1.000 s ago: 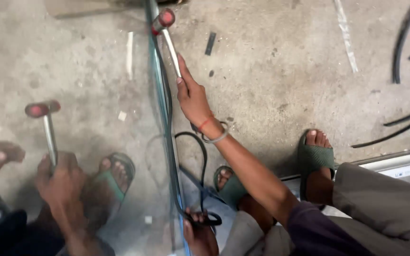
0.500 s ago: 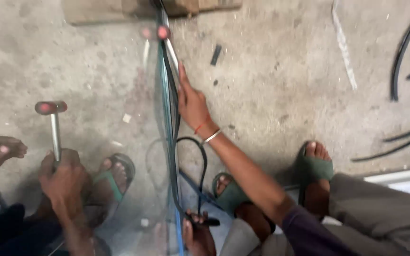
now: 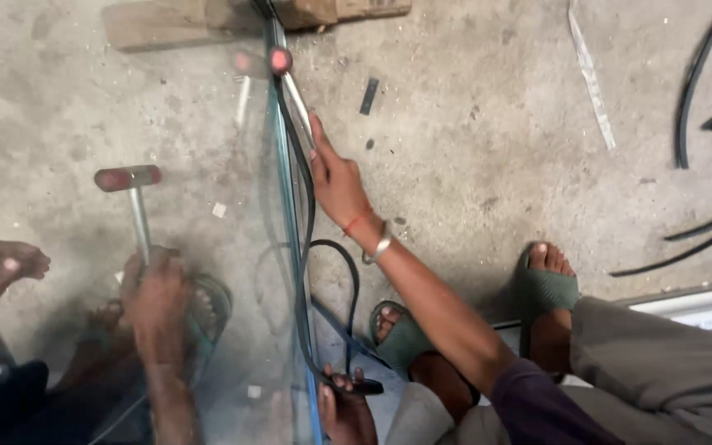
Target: The person kneels on the workshop floor and fits a black rubber gasket strip along the edge of a glass panel, pressing it into the frame channel and tapping it seated with a mallet while the other hand holds the strip aligned. The person works progressively along the glass edge.
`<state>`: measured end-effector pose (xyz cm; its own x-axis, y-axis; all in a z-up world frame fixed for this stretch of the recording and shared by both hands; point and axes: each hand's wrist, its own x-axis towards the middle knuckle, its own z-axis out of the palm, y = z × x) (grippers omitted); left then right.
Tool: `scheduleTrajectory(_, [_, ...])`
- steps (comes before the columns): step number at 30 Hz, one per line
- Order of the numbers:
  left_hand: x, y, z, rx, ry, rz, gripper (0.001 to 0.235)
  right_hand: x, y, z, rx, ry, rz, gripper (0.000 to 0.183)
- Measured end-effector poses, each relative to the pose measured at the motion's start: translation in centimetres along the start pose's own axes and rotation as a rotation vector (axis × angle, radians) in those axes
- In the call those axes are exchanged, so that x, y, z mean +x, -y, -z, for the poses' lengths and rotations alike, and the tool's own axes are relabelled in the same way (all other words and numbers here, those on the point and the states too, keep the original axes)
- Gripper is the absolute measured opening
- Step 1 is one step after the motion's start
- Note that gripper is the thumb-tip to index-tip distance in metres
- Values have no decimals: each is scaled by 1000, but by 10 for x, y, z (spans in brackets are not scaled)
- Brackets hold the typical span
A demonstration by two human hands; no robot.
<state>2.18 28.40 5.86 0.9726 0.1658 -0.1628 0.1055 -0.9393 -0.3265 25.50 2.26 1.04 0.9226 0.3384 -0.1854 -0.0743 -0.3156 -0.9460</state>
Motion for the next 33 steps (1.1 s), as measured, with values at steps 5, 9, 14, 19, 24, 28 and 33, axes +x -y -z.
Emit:
scheduleTrajectory(5, [62, -18, -47, -1025, 78, 376, 20, 28, -21, -16, 1, -63, 75, 65])
scheduleTrajectory(9, [96, -35, -55, -1499, 31, 321, 24, 18, -27, -7, -40, -56, 57, 63])
scheduleTrajectory(14, [115, -67, 33, -2339, -81, 443, 19, 37, 26, 14, -16, -41, -5, 61])
scheduleTrajectory(19, [163, -45, 36, -2436, 35, 600, 29, 48, -10, -1, 23, -189, 217, 60])
scheduleTrajectory(24, [149, -32, 18, -2179, 219, 578, 33, 22, -19, 4, 23, -175, 205, 57])
scheduleTrajectory(28, [194, -32, -8, -2775, 195, 388, 28, 36, -27, 7, 168, -95, 77, 57])
scheduleTrajectory(33, [225, -8, -155, -2533, 216, 305, 18, 12, -38, 24, 144, -56, 35, 61])
